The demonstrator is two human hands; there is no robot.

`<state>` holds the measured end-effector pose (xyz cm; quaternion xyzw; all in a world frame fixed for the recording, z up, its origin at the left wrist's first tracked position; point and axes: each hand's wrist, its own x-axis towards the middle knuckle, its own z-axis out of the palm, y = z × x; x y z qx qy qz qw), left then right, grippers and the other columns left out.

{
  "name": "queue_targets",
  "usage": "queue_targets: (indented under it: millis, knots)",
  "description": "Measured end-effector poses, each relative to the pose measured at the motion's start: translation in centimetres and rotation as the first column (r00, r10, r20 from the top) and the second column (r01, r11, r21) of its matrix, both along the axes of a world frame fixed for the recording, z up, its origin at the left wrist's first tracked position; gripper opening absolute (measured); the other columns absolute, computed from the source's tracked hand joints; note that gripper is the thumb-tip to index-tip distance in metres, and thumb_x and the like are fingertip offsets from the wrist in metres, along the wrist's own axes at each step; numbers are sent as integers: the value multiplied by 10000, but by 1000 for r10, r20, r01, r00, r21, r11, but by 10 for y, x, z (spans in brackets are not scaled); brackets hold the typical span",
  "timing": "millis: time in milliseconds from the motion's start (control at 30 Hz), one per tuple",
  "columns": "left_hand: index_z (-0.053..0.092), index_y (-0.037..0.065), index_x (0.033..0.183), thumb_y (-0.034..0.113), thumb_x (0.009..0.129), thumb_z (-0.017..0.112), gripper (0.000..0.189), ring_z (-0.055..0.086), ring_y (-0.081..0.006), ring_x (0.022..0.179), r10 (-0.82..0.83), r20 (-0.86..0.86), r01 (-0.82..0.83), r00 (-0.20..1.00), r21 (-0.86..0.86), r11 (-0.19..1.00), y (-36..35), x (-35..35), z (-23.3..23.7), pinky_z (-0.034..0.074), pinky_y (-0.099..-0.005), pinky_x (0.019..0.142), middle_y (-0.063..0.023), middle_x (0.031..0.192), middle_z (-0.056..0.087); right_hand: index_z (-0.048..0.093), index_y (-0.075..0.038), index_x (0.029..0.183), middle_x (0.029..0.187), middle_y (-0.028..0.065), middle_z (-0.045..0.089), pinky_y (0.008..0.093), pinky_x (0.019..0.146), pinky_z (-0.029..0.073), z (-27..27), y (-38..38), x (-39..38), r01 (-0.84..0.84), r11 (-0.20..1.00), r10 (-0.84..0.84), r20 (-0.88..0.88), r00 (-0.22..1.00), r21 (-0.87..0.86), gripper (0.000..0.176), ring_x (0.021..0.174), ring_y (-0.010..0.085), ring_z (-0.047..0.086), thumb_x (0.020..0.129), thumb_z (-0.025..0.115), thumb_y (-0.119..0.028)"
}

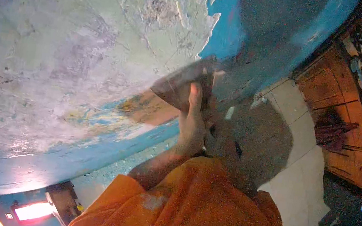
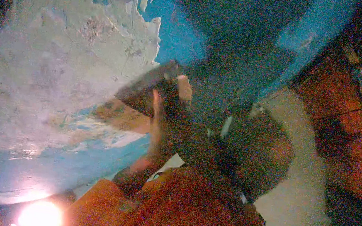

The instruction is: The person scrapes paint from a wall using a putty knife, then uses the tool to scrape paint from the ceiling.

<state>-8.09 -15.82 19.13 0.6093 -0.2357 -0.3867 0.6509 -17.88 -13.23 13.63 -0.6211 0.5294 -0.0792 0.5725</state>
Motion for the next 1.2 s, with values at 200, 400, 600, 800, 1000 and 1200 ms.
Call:
queue_targets:
  millis: [200, 400, 600, 800, 1000, 1200]
  knots:
    - [486, 75, 770, 533, 830, 444, 464, 388, -90, 463, 18, -293, 21, 956, 130, 991, 12, -8, 12, 323, -232, 421, -1, 599, 449, 552, -14, 908, 850, 75, 555, 263, 669, 423, -128, 5, -3, -10, 938, -177, 505, 845, 347, 175, 781, 168, 513, 824, 490, -155]
    - [528, 47, 932, 514, 820, 480, 483, 475, -99, 590, -104, -341, 96, 934, -40, 995, 9, 1, -7, 372, -234, 459, -35, 791, 517, 543, -17, 924, 859, 80, 547, 272, 674, 422, -84, -2, 10, 100, 993, -66, 395, 916, -65, 189, 785, 179, 508, 837, 479, -172]
    - [519, 9, 998, 519, 817, 483, 543, 437, -94, 593, -266, -334, 281, 904, -4, 960, -1, 21, -11, 361, -234, 484, -35, 792, 524, 537, -18, 943, 873, 93, 546, 293, 683, 424, -83, -16, 18, 134, 976, -55, 402, 914, -172, 198, 791, 198, 511, 839, 474, -174]
    - [529, 69, 765, 546, 815, 462, 485, 388, -95, 521, 1, -114, 4, 993, 45, 999, 23, -2, 12, 325, -242, 459, 0, 616, 442, 530, -19, 962, 888, 106, 544, 314, 692, 427, -76, -7, 13, 151, 964, -57, 386, 921, -217, 208, 798, 217, 514, 840, 469, -176]
    - [508, 47, 760, 558, 820, 436, 520, 398, -106, 526, -96, -158, 94, 983, -19, 995, -7, 11, -7, 327, -260, 473, 11, 619, 445, 523, -21, 980, 902, 119, 543, 335, 701, 430, -76, -21, 17, 173, 953, -69, 380, 922, -249, 219, 804, 236, 517, 842, 463, -179]
    - [469, 26, 1077, 542, 803, 485, 584, 477, -137, 775, -130, 182, 105, 975, 142, 984, 7, 9, -16, 403, -243, 547, -70, 910, 500, 517, -22, 999, 917, 132, 541, 356, 710, 433, -73, -8, 18, 180, 948, -77, 361, 929, -263, 230, 811, 255, 520, 843, 458, -181]
